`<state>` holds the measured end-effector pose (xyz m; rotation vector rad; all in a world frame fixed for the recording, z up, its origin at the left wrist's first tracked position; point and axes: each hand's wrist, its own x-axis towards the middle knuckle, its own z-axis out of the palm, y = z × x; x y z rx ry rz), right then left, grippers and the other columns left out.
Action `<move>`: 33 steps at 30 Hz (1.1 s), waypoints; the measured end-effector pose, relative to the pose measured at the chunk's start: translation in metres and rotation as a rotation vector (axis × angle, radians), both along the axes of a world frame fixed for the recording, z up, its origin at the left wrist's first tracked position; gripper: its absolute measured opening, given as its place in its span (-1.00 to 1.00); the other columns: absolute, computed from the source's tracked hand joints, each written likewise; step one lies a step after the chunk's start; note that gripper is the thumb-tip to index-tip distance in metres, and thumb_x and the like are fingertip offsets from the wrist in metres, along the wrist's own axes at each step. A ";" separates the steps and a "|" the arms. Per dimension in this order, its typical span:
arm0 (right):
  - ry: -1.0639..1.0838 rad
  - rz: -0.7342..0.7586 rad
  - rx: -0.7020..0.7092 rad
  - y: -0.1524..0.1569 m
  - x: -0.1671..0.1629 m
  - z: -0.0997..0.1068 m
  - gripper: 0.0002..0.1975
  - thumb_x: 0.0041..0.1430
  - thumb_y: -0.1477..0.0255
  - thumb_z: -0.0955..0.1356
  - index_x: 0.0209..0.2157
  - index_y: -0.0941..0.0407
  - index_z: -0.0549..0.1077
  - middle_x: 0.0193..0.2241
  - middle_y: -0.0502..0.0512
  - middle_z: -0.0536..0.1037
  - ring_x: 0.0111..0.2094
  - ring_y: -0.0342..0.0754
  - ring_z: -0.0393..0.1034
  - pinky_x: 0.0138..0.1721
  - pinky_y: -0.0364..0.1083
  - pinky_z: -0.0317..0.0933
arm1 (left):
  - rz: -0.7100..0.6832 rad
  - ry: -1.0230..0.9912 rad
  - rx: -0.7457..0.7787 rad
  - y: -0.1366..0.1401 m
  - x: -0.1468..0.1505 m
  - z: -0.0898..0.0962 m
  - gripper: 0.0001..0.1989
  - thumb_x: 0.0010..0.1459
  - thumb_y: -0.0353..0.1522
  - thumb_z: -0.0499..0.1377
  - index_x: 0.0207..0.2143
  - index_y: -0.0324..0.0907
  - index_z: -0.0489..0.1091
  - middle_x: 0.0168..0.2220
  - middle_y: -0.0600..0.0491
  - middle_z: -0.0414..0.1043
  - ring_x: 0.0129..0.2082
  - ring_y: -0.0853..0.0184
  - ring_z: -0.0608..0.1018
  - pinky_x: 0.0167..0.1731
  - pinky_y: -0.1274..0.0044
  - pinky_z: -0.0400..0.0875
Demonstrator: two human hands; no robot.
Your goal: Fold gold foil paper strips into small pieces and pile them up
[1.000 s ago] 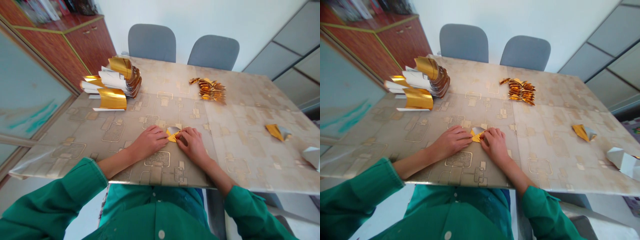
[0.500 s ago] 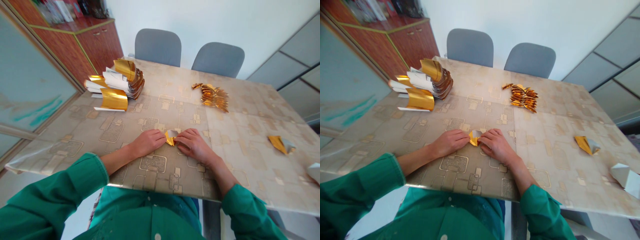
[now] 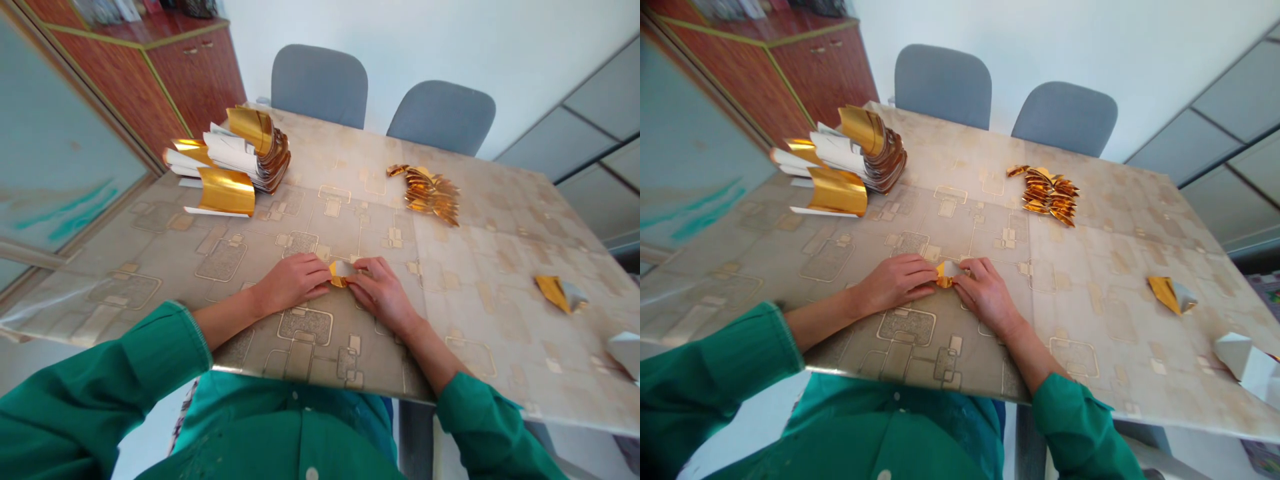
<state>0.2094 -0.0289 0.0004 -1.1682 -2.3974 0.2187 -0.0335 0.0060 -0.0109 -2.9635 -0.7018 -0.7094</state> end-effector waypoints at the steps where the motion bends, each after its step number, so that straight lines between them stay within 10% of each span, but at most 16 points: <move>1: 0.023 -0.003 -0.002 0.000 0.000 -0.002 -0.76 0.37 0.40 0.25 -0.27 0.06 0.55 -0.09 0.19 0.48 -0.08 0.01 0.35 -0.05 0.02 0.34 | 0.011 -0.004 0.001 0.000 0.001 -0.001 -0.77 0.38 -0.33 0.06 -0.19 -0.23 0.49 -0.24 0.00 0.54 -0.25 0.30 0.51 -0.20 0.49 0.44; 14: 0.129 -0.177 -0.097 0.003 0.000 -0.013 -0.61 0.22 0.46 0.34 0.09 0.04 0.34 -0.11 0.15 0.53 -0.13 0.04 0.45 -0.08 0.06 0.32 | 0.099 -0.089 -0.143 -0.001 0.002 -0.003 -0.77 0.39 -0.35 0.06 -0.22 -0.19 0.51 -0.26 0.01 0.51 -0.24 0.31 0.48 -0.20 0.48 0.40; 20: 0.056 -0.175 -0.066 0.003 0.000 -0.008 -0.89 0.27 0.43 0.36 -0.18 -0.02 0.49 -0.25 0.03 0.60 -0.14 0.03 0.40 -0.01 0.06 0.17 | 0.117 -0.064 -0.166 -0.002 0.003 -0.001 -0.79 0.37 -0.33 0.09 -0.21 -0.18 0.51 -0.25 0.01 0.49 -0.24 0.30 0.47 -0.21 0.48 0.36; 33: 0.021 -0.034 -0.063 0.002 -0.002 -0.003 -0.83 0.35 0.40 0.29 -0.17 0.03 0.54 -0.15 0.07 0.59 -0.11 -0.01 0.35 -0.04 0.02 0.14 | 0.122 -0.018 -0.106 -0.003 0.002 -0.002 -0.82 0.35 -0.33 0.12 -0.18 -0.16 0.52 -0.24 0.02 0.49 -0.25 0.30 0.45 -0.23 0.48 0.32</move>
